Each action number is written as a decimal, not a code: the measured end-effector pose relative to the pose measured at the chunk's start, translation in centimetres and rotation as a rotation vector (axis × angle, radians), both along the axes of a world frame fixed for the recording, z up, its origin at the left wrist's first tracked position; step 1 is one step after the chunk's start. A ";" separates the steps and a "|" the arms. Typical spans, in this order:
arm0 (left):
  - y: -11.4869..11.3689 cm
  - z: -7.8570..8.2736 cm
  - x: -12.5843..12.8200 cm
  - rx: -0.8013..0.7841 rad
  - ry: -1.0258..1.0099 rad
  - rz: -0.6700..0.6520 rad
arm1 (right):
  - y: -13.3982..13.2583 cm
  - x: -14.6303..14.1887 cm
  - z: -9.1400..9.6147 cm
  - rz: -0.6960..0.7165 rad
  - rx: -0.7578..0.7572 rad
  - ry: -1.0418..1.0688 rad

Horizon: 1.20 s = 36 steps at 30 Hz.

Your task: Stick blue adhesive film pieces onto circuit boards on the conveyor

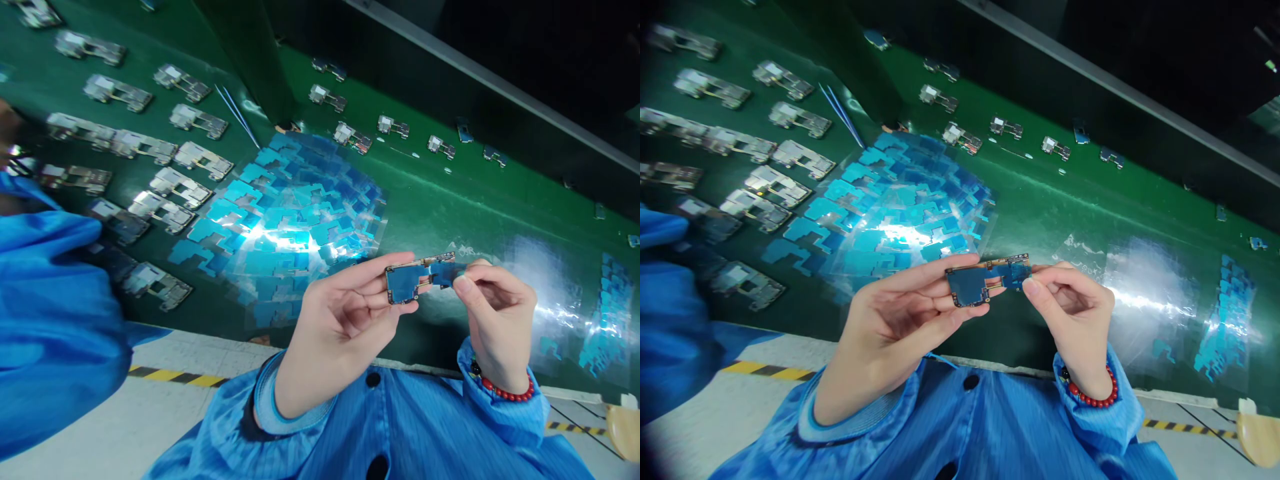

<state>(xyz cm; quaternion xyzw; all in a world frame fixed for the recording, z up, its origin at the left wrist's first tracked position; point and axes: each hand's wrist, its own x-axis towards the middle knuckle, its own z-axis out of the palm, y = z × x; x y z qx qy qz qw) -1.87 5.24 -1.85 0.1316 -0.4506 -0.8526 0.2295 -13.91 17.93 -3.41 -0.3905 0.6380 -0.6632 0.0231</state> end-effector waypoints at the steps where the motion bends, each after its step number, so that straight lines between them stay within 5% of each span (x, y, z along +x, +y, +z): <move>1: 0.1 -0.1 0.0 0.005 0.008 0.012 | 0.0 0.0 0.0 -0.006 0.000 0.000; 36: 0.1 -0.6 -0.3 -0.039 -0.033 0.056 | -0.2 0.2 -0.1 -0.045 -0.008 -0.012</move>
